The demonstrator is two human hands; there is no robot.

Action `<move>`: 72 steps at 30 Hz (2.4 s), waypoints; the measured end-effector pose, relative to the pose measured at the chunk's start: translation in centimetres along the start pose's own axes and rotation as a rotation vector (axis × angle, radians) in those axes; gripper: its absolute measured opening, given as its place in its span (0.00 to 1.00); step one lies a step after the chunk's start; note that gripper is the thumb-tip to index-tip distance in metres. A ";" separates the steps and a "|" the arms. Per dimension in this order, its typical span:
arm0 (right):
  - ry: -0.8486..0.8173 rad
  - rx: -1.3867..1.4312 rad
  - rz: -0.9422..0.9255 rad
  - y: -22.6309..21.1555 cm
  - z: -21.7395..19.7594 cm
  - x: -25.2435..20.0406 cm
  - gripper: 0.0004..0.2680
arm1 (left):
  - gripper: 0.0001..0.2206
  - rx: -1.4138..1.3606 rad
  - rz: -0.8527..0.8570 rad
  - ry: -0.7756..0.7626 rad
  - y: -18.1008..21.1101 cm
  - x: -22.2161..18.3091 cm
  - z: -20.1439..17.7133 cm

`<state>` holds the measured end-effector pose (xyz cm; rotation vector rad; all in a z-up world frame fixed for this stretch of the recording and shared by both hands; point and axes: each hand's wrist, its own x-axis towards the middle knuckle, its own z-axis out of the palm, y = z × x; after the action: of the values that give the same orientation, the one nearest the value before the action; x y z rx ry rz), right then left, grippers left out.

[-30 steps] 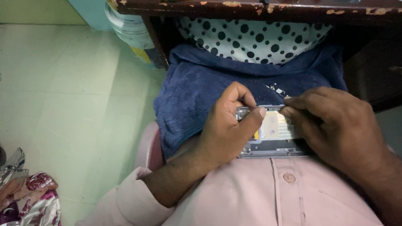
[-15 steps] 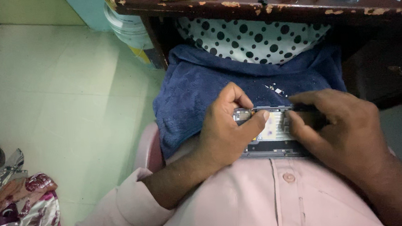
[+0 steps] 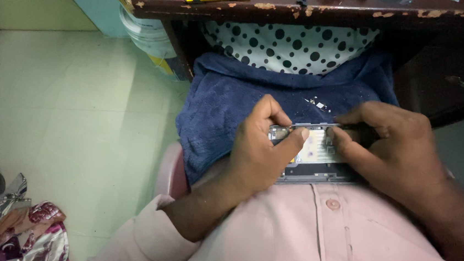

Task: The person wipes the back and internal frame of a disassembled smartphone with a yellow cloth. They then place a black plastic bracket over the camera module, connect a ribbon cable, and handle a small metal screw before picking up a green circuit board.

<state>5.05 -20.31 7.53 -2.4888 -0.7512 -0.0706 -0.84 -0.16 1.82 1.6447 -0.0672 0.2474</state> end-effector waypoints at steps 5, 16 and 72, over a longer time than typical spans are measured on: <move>-0.036 0.045 -0.006 0.3 -0.3 -0.1 0.08 | 0.10 -0.070 -0.009 -0.013 -0.6 0.3 0.1; 0.031 0.285 0.011 1.7 0.2 -0.5 0.09 | 0.07 -0.171 -0.058 0.025 -1.6 0.3 0.1; -0.311 0.932 0.191 3.8 2.5 8.2 0.09 | 0.49 -1.816 -0.472 -0.807 -3.8 0.7 -1.7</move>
<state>13.73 -17.62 5.23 -1.6621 -0.4887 0.6082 0.41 1.91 -1.60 -0.1770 -0.3738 -0.7074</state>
